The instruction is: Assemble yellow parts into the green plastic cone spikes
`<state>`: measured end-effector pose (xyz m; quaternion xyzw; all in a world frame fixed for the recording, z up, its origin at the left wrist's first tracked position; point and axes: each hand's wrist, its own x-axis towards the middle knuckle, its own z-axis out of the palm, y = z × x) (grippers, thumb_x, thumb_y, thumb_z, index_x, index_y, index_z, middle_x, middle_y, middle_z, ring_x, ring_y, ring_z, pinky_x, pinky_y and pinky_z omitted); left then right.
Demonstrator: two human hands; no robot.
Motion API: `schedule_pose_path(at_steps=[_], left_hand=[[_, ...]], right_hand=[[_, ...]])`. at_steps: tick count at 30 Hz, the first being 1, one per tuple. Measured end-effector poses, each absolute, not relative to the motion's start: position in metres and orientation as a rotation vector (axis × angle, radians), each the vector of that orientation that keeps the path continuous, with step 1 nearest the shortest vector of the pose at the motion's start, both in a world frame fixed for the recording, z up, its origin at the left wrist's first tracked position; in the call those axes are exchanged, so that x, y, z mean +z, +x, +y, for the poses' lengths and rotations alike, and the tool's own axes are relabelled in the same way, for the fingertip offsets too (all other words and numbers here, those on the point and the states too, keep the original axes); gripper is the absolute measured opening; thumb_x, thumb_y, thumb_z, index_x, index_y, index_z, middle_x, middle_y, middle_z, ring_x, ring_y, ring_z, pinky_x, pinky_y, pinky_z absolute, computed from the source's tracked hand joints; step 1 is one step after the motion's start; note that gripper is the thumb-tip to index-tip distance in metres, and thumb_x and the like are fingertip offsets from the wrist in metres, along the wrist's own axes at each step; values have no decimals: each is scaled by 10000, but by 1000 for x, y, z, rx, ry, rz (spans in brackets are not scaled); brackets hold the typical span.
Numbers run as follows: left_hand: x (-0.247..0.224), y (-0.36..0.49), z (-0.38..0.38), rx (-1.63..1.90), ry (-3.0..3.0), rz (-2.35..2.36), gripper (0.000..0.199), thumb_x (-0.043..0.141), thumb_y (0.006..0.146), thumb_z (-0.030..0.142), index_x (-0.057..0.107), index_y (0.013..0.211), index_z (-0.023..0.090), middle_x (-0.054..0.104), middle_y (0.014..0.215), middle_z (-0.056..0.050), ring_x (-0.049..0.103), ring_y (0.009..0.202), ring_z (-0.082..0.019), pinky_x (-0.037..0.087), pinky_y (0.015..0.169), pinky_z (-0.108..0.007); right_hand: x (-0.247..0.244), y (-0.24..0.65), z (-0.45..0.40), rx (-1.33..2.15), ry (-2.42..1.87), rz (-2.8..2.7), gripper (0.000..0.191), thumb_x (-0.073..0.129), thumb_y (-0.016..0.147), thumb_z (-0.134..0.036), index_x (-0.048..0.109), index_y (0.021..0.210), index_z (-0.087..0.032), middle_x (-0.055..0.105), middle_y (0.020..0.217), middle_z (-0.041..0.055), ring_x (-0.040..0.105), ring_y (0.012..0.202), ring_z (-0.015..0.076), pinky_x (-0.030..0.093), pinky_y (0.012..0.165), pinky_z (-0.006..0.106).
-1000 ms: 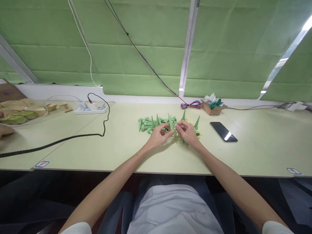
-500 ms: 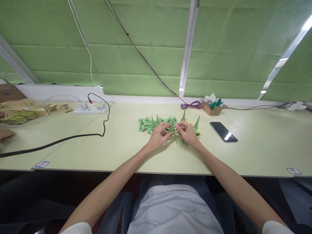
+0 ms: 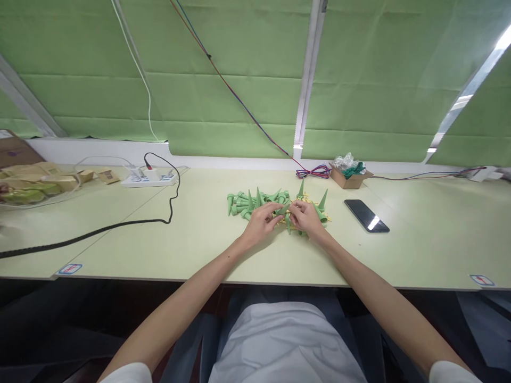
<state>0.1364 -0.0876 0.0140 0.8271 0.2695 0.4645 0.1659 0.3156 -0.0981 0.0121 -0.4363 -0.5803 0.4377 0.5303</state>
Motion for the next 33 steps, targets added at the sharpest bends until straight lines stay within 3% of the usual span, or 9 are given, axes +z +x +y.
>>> schedule_pose_path(at_steps=[12,20,26,33], left_hand=[[15,136,-88,1471,2443,767,193,603,916,270,661,1073,174,679,995,-77,506,574,-82,451,555,-220],[15,137,-88,1423,2463,752,200,594,922,285,669,1066,169,684,988,-82,446,518,-65,429,558,-228],[11,135,-86,1406,2438,801,220,640,888,320,688,1022,151,679,804,-49,455,516,-81,409,560,-228],[17,137,-93,1318,2142,923,232,689,820,349,699,914,137,559,573,27,360,458,-73,319,475,-227]], right_hand=[[18,313,-102,989,-971,-1399,451,616,803,-645,483,703,-226,479,496,-61,359,313,85,252,320,250],[15,314,-103,888,-1005,-1632,527,443,904,-666,459,622,-221,417,429,-52,370,355,102,285,406,255],[14,315,-102,740,-1031,-1694,567,424,893,-696,384,579,-226,384,475,-25,390,474,137,314,485,266],[18,314,-107,551,-1022,-1771,490,402,960,-531,321,600,-209,345,557,-25,332,537,130,277,548,273]])
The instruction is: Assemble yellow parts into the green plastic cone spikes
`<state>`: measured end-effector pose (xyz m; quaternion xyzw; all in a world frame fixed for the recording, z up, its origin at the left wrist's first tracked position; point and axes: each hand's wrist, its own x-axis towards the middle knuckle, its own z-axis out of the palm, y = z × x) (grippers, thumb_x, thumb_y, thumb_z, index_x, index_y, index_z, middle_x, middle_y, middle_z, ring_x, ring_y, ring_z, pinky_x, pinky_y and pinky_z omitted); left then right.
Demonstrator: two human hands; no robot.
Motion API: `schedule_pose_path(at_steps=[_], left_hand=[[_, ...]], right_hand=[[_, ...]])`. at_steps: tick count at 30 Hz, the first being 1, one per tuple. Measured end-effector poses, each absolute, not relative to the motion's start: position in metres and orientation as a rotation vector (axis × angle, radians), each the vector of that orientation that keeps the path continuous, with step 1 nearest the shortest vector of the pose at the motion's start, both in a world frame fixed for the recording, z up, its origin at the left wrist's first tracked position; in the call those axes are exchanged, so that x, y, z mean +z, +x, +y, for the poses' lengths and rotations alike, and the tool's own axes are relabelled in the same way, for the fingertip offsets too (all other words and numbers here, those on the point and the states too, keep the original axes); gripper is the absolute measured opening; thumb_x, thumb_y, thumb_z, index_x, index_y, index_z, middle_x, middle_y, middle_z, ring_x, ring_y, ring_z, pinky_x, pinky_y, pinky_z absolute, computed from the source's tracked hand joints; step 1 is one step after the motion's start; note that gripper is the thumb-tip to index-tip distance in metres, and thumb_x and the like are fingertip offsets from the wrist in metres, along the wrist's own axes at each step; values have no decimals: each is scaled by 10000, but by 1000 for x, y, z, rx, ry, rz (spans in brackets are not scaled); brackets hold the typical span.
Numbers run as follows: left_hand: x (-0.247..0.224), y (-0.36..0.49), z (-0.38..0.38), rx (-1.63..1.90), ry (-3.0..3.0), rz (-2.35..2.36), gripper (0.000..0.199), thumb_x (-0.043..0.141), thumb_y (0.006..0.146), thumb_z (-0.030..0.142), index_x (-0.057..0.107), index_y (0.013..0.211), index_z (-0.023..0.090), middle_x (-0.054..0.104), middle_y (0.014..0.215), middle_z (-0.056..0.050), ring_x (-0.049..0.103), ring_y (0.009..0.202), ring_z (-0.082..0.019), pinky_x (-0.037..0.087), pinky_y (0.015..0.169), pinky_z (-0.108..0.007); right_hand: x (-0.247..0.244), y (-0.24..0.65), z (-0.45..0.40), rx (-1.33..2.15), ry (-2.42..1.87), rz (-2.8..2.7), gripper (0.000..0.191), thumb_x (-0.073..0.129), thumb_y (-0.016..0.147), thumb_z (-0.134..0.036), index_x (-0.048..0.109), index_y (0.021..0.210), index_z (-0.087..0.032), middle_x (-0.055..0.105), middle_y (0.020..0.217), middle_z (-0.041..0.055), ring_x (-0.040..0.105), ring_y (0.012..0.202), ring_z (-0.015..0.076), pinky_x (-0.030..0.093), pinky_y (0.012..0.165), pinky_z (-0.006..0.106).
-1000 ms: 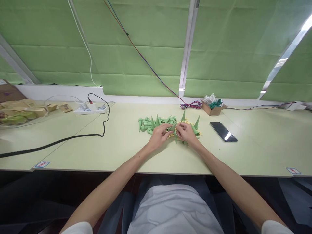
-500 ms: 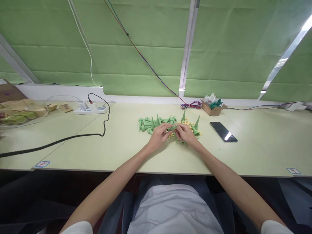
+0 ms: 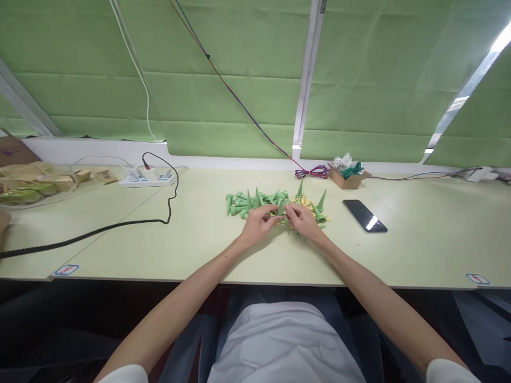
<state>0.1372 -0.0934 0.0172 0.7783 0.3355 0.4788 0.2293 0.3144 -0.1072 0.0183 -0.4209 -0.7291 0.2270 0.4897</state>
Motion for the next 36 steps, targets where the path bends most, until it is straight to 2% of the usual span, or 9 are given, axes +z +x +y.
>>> schedule_pose_path(at_steps=[5,17,25,32,36], left_hand=[[22,138,-98,1223,1984,917,222,697,793,355,670,856,144,438,485,63,308,428,-65,263,432,-222],[30,136,-99,1013,1745,746,384,722,769,490,512,675,182,377,446,65,335,377,-60,226,390,-226],[25,133,-90,835,1463,658,396,764,748,493,584,749,140,412,569,40,342,431,-37,183,388,-220],[22,132,-87,745,1290,610,436,780,733,499,516,697,154,280,573,73,286,423,-19,151,388,-214],[23,132,-88,764,1307,599,406,778,737,494,560,756,152,366,625,51,307,436,-17,172,391,-218]], right_hand=[[17,315,-108,483,-1050,-1803,478,383,970,-523,336,612,-208,358,561,-25,346,549,134,277,566,275],[20,317,-112,369,-1038,-1905,435,366,989,-467,316,638,-214,342,572,-26,330,553,139,267,572,290],[22,316,-114,377,-1011,-1922,422,371,988,-453,326,642,-214,345,583,-25,327,556,139,275,578,289],[24,314,-117,382,-994,-1910,443,368,980,-494,356,637,-214,381,582,-14,344,562,143,291,582,290],[25,314,-117,411,-998,-1893,445,374,977,-497,351,634,-214,375,577,-15,339,556,141,279,574,289]])
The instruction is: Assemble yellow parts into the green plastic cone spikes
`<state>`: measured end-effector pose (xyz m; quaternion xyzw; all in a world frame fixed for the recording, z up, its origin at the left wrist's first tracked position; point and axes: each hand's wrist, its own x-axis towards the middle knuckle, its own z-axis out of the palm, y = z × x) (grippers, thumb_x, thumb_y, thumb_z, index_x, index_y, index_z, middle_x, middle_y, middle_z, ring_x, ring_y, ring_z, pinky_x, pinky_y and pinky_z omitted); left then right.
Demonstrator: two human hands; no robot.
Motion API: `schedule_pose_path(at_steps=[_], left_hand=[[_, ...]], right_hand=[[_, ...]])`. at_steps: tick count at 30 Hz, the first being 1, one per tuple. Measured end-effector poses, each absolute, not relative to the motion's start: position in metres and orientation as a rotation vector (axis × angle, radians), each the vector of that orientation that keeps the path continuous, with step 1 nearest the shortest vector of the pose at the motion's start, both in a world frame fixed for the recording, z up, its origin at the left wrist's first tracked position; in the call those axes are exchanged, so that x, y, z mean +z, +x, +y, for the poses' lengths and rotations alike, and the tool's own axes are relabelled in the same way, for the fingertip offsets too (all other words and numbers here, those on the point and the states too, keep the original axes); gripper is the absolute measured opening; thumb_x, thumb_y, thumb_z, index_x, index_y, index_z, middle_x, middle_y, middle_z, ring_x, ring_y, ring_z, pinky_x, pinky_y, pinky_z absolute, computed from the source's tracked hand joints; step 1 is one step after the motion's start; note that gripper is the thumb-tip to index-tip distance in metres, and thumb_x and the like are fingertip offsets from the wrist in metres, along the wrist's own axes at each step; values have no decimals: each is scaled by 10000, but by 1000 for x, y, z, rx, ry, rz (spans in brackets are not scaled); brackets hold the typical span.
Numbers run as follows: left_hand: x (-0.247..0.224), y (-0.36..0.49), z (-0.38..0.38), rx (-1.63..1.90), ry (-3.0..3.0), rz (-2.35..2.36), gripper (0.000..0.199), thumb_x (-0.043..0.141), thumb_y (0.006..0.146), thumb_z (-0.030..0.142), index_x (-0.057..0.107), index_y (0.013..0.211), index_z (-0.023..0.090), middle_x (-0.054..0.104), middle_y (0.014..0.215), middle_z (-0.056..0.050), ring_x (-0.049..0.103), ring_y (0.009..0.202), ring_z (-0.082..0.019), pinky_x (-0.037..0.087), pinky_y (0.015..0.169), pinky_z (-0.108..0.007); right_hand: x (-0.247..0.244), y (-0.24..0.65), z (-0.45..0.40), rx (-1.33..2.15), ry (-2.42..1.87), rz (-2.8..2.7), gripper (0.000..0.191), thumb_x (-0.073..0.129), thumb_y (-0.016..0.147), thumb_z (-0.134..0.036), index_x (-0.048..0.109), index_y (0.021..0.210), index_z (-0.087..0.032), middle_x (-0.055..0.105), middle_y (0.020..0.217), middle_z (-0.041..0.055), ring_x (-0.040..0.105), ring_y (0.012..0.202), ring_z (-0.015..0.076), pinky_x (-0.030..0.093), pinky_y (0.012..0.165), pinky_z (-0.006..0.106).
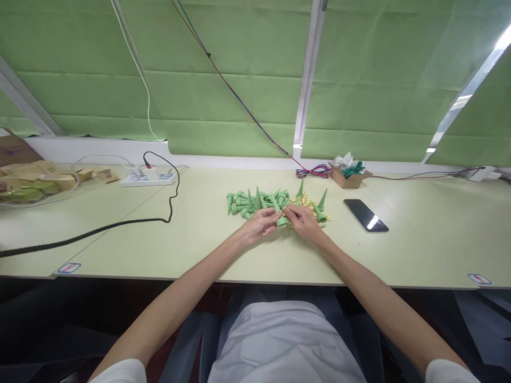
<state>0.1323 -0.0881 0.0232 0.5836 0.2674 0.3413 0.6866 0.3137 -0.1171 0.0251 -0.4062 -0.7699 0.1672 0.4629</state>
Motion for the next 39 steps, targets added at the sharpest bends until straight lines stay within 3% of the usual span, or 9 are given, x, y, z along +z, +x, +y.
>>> schedule_pose_path(at_steps=[4,8,14,20,29,39], left_hand=[[25,134,-91,808,1376,584,396,770,744,494,568,762,154,399,646,37,333,454,-29,201,403,-226],[25,135,-92,843,1489,625,423,748,757,509,498,695,174,383,568,48,348,449,-53,215,414,-232],[28,135,-99,892,1789,700,373,669,818,508,521,718,181,380,483,54,320,415,-69,217,412,-240],[27,139,-100,1109,2017,729,312,654,830,407,531,693,155,404,665,27,345,553,-76,268,462,-222],[27,137,-100,936,1896,722,304,642,849,451,599,812,153,379,524,60,309,438,-65,218,419,-221],[27,134,-96,805,1660,635,389,642,844,531,597,821,146,454,526,42,424,447,-78,300,434,-219]], right_hand=[[25,314,-117,419,-1004,-1883,441,383,975,-479,329,629,-211,345,574,-21,327,550,137,262,571,285],[23,316,-115,398,-1015,-1900,439,389,975,-461,311,623,-211,324,563,-26,311,540,135,247,566,287],[21,317,-114,360,-1044,-1911,438,411,967,-418,307,598,-207,300,529,-32,294,516,131,229,555,291],[21,318,-112,337,-1062,-1920,424,405,959,-374,298,585,-203,273,516,-40,274,505,117,219,540,290],[21,320,-113,366,-1042,-1909,418,420,958,-375,310,596,-197,264,532,-44,265,517,105,217,533,283],[22,320,-115,305,-999,-1930,436,417,972,-396,310,597,-200,292,525,-43,279,503,104,236,531,279]])
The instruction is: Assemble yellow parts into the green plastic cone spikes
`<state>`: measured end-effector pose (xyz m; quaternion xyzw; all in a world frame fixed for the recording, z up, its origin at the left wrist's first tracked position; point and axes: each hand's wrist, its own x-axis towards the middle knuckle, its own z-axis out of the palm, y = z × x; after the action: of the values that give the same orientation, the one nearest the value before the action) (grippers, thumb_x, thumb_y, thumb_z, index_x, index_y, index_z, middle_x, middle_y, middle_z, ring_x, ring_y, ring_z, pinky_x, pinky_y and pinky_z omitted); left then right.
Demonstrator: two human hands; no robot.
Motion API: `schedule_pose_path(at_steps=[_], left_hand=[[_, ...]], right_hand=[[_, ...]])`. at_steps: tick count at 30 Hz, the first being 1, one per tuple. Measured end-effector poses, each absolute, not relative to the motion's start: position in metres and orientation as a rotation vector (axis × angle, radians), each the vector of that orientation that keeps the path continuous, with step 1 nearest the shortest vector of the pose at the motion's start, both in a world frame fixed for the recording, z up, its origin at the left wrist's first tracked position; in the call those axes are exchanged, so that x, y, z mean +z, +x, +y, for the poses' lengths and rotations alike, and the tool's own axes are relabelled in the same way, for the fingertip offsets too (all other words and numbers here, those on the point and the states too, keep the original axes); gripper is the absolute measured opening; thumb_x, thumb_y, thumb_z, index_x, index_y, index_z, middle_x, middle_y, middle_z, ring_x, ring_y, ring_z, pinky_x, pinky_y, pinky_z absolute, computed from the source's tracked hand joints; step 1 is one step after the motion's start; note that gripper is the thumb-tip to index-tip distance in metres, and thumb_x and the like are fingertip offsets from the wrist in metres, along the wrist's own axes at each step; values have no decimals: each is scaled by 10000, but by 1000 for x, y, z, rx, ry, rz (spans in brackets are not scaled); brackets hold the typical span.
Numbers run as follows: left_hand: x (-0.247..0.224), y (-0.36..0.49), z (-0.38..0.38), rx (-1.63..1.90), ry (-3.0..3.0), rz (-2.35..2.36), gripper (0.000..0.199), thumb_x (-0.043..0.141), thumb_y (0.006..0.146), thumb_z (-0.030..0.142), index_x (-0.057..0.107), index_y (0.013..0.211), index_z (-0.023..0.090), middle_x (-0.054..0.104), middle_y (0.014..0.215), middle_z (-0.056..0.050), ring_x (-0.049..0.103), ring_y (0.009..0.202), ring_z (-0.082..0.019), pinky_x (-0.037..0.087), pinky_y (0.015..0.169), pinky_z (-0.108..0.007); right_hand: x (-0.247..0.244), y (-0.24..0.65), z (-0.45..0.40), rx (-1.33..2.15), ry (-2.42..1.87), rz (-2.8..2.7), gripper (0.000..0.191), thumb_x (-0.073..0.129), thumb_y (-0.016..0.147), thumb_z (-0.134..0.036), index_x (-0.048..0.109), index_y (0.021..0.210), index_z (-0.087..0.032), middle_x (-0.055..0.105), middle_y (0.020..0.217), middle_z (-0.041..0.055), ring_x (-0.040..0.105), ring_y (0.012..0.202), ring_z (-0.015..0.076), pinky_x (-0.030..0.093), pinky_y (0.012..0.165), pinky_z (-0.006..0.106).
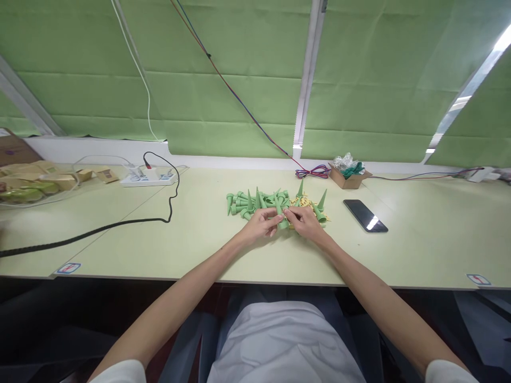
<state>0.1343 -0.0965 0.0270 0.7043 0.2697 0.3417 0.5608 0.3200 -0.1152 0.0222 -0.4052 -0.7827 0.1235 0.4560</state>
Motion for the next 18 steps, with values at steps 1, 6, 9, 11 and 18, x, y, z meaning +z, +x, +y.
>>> schedule_pose_path(at_steps=[1,6,9,11,18], left_hand=[[27,134,-96,803,1631,624,399,644,841,539,591,815,145,448,540,44,437,450,-78,297,430,-218],[25,136,-93,817,1536,597,416,646,841,545,552,785,143,408,622,56,429,426,-43,259,408,-215],[25,137,-92,835,1516,599,412,641,845,547,543,804,149,387,630,59,465,438,-53,266,404,-212],[26,138,-92,857,1520,606,407,635,847,553,547,831,156,402,641,57,484,444,-59,290,407,-212],[28,138,-91,992,1627,729,406,600,865,566,599,829,162,411,542,57,354,378,-47,232,368,-211]], right_hand=[[22,320,-115,299,-996,-1931,435,416,974,-395,315,599,-200,299,527,-42,284,503,103,242,532,278],[21,317,-115,274,-997,-1919,430,413,977,-386,324,600,-201,318,525,-41,300,501,102,254,531,274],[20,316,-114,257,-1005,-1891,419,413,975,-378,329,603,-202,322,525,-42,305,500,102,256,526,271],[20,315,-113,252,-1012,-1875,415,420,971,-375,331,605,-202,327,528,-42,308,502,100,262,525,267],[18,310,-115,241,-1006,-1867,416,508,930,-410,358,601,-204,343,505,-55,304,481,89,280,510,250]])
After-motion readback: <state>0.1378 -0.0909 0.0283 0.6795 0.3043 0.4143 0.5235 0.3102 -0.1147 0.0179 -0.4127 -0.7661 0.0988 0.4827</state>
